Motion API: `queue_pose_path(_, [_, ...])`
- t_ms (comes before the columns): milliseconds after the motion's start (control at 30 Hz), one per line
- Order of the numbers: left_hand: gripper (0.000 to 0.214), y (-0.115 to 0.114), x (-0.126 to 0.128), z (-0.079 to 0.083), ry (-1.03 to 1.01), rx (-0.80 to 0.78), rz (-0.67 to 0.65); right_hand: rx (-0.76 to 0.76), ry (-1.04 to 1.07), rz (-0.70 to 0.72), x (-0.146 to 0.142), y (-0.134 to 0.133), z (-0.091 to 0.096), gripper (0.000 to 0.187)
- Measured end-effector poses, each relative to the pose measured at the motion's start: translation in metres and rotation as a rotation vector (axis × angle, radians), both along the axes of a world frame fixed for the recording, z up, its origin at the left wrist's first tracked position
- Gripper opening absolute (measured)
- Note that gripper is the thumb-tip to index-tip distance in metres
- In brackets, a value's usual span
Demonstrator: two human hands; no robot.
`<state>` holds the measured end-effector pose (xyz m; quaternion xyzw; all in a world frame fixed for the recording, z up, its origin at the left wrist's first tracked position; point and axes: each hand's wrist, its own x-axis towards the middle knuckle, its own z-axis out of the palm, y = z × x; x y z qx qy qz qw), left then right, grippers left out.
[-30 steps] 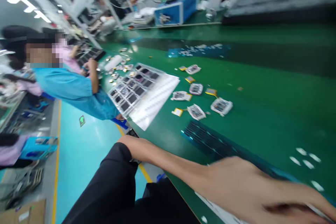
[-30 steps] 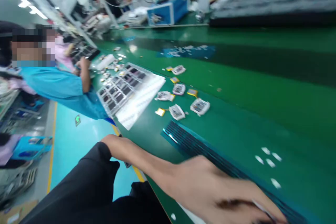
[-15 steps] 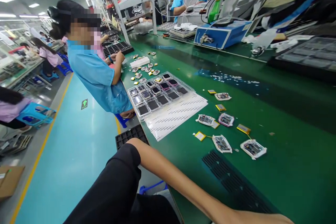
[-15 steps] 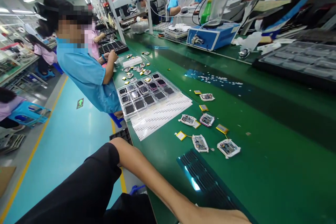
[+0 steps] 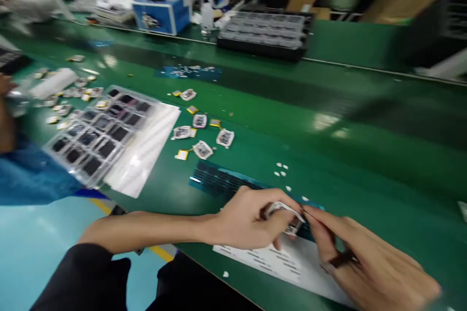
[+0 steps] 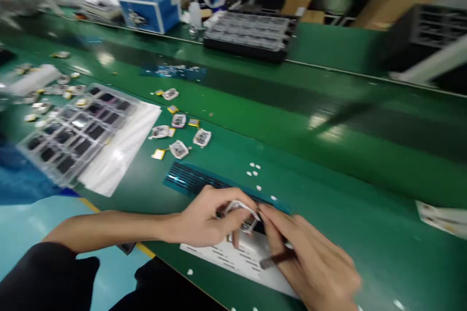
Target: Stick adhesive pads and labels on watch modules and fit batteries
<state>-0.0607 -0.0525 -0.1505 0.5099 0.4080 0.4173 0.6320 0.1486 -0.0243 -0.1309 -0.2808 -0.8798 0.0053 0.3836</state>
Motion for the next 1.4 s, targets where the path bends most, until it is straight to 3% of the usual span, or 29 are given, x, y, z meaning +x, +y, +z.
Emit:
queue_pose_path(100, [0.019,0.0,-0.002,0.002,0.034,0.086,-0.011,-0.035,-0.109,-0.07,0.001,-0.011,-0.004,0.061])
queue_pose_path(233, [0.019,-0.003,-0.003,0.005,0.12,0.167,-0.033,-0.115,-0.087,-0.021,0.003,-0.01,-0.003,0.054])
queue_pose_path(400, [0.021,-0.004,-0.002,0.006,0.117,0.139,-0.064,-0.132,-0.075,0.046,0.007,-0.01,-0.005,0.031])
queue_pose_path(600, [0.024,-0.004,-0.003,0.005,0.119,0.041,-0.065,-0.137,-0.112,-0.028,0.014,-0.011,-0.008,0.045])
queue_pose_path(733, [0.017,-0.003,-0.004,0.007,0.118,0.007,-0.057,-0.076,-0.246,0.037,0.02,-0.008,-0.004,0.027])
queue_pose_path(867, [0.014,-0.002,-0.004,0.008,0.135,-0.026,-0.112,-0.071,-0.284,0.044,0.021,-0.006,-0.004,0.025])
queue_pose_path(1067, [0.009,-0.001,-0.002,0.001,0.221,0.071,-0.011,-0.093,-0.255,0.018,0.018,-0.007,-0.008,0.03])
queue_pose_path(1233, [0.007,-0.004,-0.001,-0.003,0.289,0.151,-0.048,-0.045,-0.322,0.02,0.009,-0.015,-0.005,0.022])
queue_pose_path(1400, [0.01,-0.008,-0.001,-0.005,0.246,0.233,-0.025,0.02,-0.274,0.004,0.011,-0.024,-0.016,0.031])
